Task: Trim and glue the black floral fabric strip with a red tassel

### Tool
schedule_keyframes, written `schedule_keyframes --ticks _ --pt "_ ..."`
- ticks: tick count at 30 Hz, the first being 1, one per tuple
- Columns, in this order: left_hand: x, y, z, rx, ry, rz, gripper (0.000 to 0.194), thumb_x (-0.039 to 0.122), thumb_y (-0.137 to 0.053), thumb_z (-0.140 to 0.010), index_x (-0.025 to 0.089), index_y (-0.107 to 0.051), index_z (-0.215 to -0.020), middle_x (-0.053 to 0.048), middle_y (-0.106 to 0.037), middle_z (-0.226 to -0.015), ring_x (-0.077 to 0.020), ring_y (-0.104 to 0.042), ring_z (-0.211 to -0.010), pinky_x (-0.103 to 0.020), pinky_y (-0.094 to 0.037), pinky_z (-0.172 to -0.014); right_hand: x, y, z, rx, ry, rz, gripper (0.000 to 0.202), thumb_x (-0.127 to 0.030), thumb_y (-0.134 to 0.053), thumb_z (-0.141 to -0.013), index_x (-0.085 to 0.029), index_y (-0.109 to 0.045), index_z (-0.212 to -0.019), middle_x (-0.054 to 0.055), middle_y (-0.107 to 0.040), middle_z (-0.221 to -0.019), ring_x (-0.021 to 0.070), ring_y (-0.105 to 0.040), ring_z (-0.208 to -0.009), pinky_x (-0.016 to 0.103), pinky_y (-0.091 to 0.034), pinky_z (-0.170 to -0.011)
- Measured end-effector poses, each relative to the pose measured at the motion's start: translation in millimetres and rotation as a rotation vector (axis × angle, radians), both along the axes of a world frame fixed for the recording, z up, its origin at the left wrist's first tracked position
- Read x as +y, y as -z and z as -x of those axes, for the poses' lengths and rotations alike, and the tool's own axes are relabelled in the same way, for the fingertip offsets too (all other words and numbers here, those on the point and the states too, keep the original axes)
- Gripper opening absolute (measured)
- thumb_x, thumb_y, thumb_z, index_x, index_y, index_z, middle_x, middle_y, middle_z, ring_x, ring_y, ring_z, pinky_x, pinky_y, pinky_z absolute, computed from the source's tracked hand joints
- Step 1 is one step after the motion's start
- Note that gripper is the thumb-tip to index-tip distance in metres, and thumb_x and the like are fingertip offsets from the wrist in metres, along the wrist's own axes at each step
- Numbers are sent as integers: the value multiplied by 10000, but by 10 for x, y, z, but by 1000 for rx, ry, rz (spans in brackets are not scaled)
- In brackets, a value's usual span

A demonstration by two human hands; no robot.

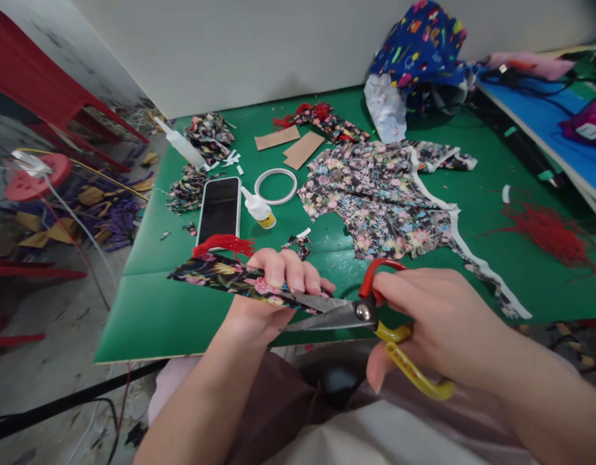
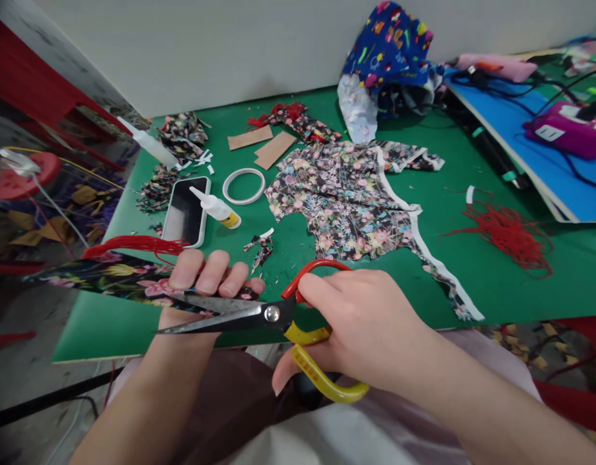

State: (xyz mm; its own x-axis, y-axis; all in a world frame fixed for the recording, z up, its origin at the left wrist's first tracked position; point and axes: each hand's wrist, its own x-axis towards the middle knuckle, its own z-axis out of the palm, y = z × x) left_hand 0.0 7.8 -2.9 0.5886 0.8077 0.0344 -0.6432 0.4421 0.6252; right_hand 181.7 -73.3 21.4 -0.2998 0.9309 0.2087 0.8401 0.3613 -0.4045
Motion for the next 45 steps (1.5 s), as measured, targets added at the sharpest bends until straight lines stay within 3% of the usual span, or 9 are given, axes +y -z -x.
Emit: schedule_keyframes --ticks 4,8,12,17,23,30,36,41,45 --pt "-3 -9 -5 -29 9 -9 206 229 -786 -657 228 -613 -545 72 -595 -543 -91 -618 -555 -283 -595 -659 -6 17 13 37 29 31 581 -727 -641 -575 -211 -383 -650 -93 -354 -511 78 -317 -479 233 -216 -490" --pt "-18 -13 30 -26 1 5 191 195 -737 -719 220 -618 -570 75 -634 -592 -85 -626 -595 -277 -589 -672 1 -4 -27 72 14 85 346 -440 -648 -735 -214 -390 -692 -84 -397 -539 84 -306 -485 223 -217 -486" --pt "-20 4 77 -40 2 -14 145 183 -744 -710 228 -640 -620 77 -660 -641 -79 -626 -623 -252 -567 -687 13 -47 -82 39 8 87 164 -273 -565 -752 -211 -414 -767 -47 -451 -626 108 -348 -534 220 -249 -508" --pt "-5 29 78 -66 22 -16 147 171 -726 -730 231 -635 -631 80 -659 -658 -76 -623 -652 -252 -559 -713 17 -37 -61 -41 -43 30 316 -443 -608 -715 -205 -404 -747 -26 -455 -640 125 -376 -551 244 -276 -524" --pt "-8 25 63 -29 21 -18 184 169 -775 -667 234 -623 -585 77 -629 -615 -82 -611 -614 -268 -564 -701 12 -17 -34 -74 -14 38 436 -536 -688 -653 -211 -406 -730 -46 -476 -594 130 -428 -532 245 -269 -517" --pt "-5 33 41 -24 18 -46 182 178 -781 -657 227 -622 -583 73 -635 -616 -86 -619 -616 -279 -581 -703 11 -15 -31 -79 -11 21 666 -809 -596 -488 -197 -446 -705 -62 -459 -553 119 -438 -502 237 -278 -503" --pt "-1 -12 1 0 6 -19 250 217 -774 -668 211 -581 -509 61 -569 -528 -87 -609 -553 -269 -582 -655 1 -2 -28 -56 -11 31 633 -792 -599 -520 -201 -437 -681 -78 -410 -526 97 -405 -482 229 -259 -495" --pt "-4 8 13 -26 9 -31 201 219 -774 -675 222 -615 -551 67 -632 -582 -95 -642 -592 -285 -599 -686 0 -7 -27 -24 -11 88 604 -770 -609 -557 -209 -413 -667 -80 -398 -525 89 -363 -488 232 -252 -497" --pt "-6 22 28 -35 13 -24 170 213 -758 -697 229 -636 -580 72 -656 -609 -95 -651 -621 -287 -603 -704 -11 -10 -41 -16 -14 140 439 -522 -708 -639 -215 -397 -683 -82 -386 -539 90 -320 -496 237 -212 -495"
